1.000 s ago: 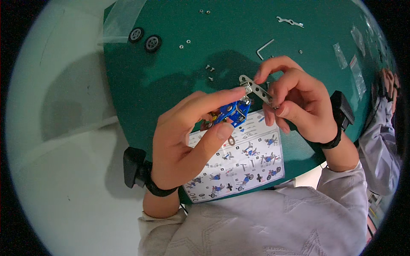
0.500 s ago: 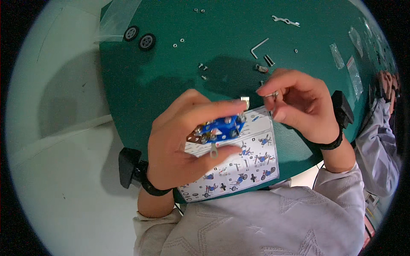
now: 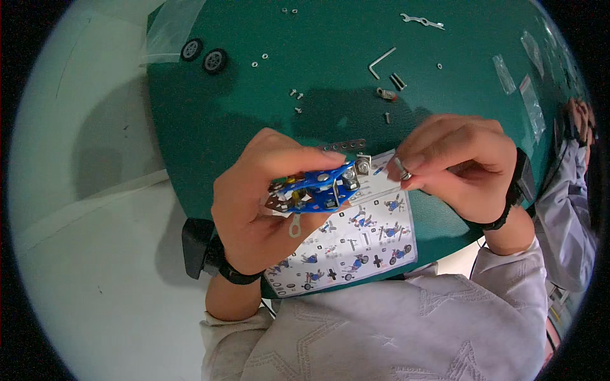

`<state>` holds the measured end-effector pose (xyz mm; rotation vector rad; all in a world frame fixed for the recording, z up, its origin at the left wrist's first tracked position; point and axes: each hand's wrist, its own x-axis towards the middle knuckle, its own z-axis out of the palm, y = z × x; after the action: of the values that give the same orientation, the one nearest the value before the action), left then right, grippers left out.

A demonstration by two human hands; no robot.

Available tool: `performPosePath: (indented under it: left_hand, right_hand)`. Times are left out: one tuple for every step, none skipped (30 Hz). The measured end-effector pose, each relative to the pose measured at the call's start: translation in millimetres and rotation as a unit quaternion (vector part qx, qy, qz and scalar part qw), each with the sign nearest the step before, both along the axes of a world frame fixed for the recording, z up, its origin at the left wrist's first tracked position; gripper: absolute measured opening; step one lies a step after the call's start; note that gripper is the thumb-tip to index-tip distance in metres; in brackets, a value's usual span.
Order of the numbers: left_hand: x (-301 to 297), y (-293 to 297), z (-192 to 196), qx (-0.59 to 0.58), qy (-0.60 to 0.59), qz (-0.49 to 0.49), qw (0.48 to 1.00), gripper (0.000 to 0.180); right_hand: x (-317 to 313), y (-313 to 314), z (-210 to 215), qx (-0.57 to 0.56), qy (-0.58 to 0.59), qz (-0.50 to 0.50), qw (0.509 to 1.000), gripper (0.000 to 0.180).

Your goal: The recorder is assembling a small mechanical toy car following printed instructions.

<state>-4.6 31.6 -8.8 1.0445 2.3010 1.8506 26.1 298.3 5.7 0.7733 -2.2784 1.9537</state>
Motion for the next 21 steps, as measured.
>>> performPosePath:
  left_hand:
    - [-1, 0, -1, -0.009, 0.014, -0.018, 1.0, 0.041]
    - [-1, 1, 1, -0.009, 0.013, -0.019, 1.0, 0.041]
    - [1, 2, 5, -0.032, 0.029, -0.007, 0.999, 0.041]
    - [2, 3, 8, -0.054, 0.044, 0.005, 0.998, 0.04]
    - [3, 6, 9, -0.055, 0.044, 0.004, 0.998, 0.04]
    - [5, 9, 9, -0.046, 0.044, 0.008, 0.998, 0.04]
    - [6, 10, 8, -0.038, 0.044, 0.013, 0.998, 0.04]
    - [6, 10, 8, -0.037, 0.043, 0.012, 0.998, 0.04]
    - [7, 9, 7, -0.04, 0.047, 0.004, 0.998, 0.035]
    - [7, 7, 7, -0.043, 0.05, -0.004, 0.998, 0.03]
    - [10, 6, 7, -0.051, 0.049, 0.001, 0.998, 0.035]
    - [10, 6, 6, -0.05, 0.048, 0.001, 0.998, 0.035]
    - [11, 6, 6, -0.038, 0.043, -0.004, 0.998, 0.038]
    - [11, 5, 5, -0.026, 0.037, -0.008, 0.999, 0.041]
    - [10, 5, 5, -0.026, 0.037, -0.008, 0.999, 0.041]
    - [9, 4, 5, -0.025, 0.04, -0.013, 0.999, 0.043]
    - [8, 4, 5, -0.024, 0.044, -0.018, 0.999, 0.044]
    - [7, 5, 4, -0.023, 0.044, -0.018, 0.999, 0.044]
    - [7, 6, 4, -0.029, 0.062, -0.011, 0.998, 0.042]
    - [7, 8, 4, -0.035, 0.08, -0.004, 0.996, 0.043]
    - [8, 8, 4, -0.034, 0.08, -0.004, 0.996, 0.043]
  right_hand:
    - [-1, 2, 2, 0.043, 0.04, -0.004, 0.998, 0.012]
    - [-2, 3, 3, 0.044, 0.039, -0.005, 0.998, 0.012]
    - [-3, 3, 4, 0.058, 0.074, 0.0, 0.996, 0.011]
    - [-3, 4, 4, 0.071, 0.108, 0.006, 0.992, 0.011]
    - [-3, 4, 5, 0.071, 0.108, 0.006, 0.992, 0.011]
    - [-3, 4, 6, 0.077, 0.114, 0.019, 0.99, 0.012]
    - [-2, 4, 6, 0.083, 0.121, 0.032, 0.989, 0.014]
    - [-2, 2, 4, 0.083, 0.12, 0.031, 0.989, 0.014]
    - [-3, 0, 3, 0.079, 0.139, 0.037, 0.986, 0.014]
    - [-3, -1, 2, 0.075, 0.158, 0.042, 0.984, 0.015]
    - [-2, 0, 2, 0.076, 0.157, 0.042, 0.984, 0.015]
    - [-1, -1, 2, 0.085, 0.164, 0.037, 0.982, 0.016]
    - [-1, -1, 3, 0.095, 0.172, 0.032, 0.98, 0.017]
    - [0, -1, 3, 0.096, 0.171, 0.032, 0.98, 0.017]
    - [0, -1, 3, 0.1, 0.173, 0.031, 0.979, 0.017]
    - [-1, -1, 3, 0.105, 0.176, 0.029, 0.978, 0.018]
    - [-1, -2, 2, 0.105, 0.175, 0.03, 0.978, 0.018]
    - [0, -2, 1, 0.102, 0.179, 0.024, 0.978, 0.018]
    - [0, -3, 0, 0.098, 0.182, 0.018, 0.978, 0.018]
    - [-1, -3, 0, 0.099, 0.182, 0.018, 0.978, 0.018]
    - [-1, -4, -1, 0.094, 0.18, 0.013, 0.979, 0.018]
